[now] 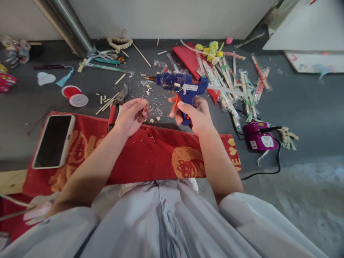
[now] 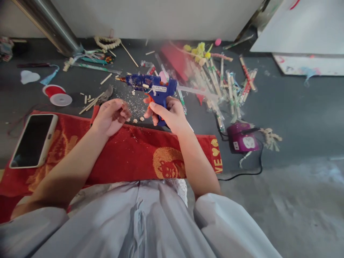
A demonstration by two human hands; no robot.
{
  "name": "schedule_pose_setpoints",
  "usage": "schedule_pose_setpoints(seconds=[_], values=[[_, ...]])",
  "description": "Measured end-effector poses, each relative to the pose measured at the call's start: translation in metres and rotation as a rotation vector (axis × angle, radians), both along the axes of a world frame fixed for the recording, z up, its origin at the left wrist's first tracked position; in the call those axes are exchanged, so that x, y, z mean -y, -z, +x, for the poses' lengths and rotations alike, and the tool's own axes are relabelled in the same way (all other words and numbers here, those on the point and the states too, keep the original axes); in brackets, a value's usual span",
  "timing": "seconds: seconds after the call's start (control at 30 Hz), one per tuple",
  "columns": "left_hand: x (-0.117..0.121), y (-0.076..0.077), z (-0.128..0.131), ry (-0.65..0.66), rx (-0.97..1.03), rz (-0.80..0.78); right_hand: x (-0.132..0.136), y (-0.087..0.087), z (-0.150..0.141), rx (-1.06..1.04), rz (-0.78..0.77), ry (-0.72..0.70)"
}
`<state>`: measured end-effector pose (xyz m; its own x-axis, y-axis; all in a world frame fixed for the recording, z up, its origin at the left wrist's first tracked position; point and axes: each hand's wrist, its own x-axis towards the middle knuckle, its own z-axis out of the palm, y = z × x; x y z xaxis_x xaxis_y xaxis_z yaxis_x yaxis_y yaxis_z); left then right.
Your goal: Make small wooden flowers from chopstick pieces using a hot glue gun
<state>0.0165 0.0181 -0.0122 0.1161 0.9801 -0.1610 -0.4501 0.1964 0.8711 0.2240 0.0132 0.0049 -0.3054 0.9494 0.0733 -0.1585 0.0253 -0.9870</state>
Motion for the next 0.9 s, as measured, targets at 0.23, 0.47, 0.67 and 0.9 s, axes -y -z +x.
schedule_pose_setpoints(seconds=[0.23,0.47,0.67,0.9], values=[[-0.0051,-0.0022,-0.0068,-0.086,-0.013,0.023,0.0027,-0.0050,0.0014,0.029,-0.064,-0.100],[-0.0040,-0.0031,-0.0083,-0.109,0.087,0.070,0.0050,-0.0035,0.0031,0.049,-0.121,-0.121],[-0.0052,-0.0007,-0.0096,-0.130,0.103,0.098,0.0063,-0.0035,0.0025,0.157,-0.092,-0.129],[-0.0047,-0.0011,-0.0087,-0.129,0.095,0.113,0.0060,-0.0061,-0.0003,0.225,-0.092,-0.116]])
